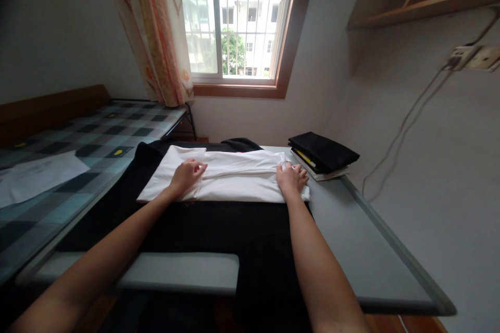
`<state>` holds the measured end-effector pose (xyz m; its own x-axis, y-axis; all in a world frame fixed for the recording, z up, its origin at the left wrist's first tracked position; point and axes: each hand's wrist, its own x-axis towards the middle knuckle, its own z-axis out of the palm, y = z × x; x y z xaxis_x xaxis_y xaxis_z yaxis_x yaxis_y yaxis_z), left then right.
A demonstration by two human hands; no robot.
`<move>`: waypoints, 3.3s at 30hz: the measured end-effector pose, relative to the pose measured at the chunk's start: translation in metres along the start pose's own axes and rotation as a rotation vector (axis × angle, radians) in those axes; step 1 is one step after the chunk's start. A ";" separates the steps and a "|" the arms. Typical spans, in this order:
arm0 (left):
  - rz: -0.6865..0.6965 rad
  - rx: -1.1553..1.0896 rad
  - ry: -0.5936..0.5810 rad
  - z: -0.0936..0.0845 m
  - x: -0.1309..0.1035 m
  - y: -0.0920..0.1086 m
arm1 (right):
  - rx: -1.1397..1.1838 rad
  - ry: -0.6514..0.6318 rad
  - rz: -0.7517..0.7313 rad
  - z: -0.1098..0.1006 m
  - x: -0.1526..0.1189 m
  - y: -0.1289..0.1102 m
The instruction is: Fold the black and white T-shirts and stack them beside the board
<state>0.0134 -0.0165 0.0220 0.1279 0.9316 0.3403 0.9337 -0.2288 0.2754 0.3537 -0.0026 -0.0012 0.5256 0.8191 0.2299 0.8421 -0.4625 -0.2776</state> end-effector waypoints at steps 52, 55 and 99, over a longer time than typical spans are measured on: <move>0.094 0.085 -0.175 0.018 -0.003 -0.021 | 0.213 -0.272 -0.015 -0.039 0.039 0.049; 0.096 0.088 -0.177 0.017 -0.003 -0.020 | 0.242 -0.455 0.020 -0.053 0.037 0.063; 0.200 -0.536 -0.047 0.013 -0.003 0.005 | 0.891 -0.356 -0.161 -0.074 -0.027 -0.014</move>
<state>0.0218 -0.0161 0.0104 0.3112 0.8640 0.3959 0.5911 -0.5021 0.6313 0.3367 -0.0430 0.0661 0.2216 0.9725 0.0718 0.4234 -0.0297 -0.9054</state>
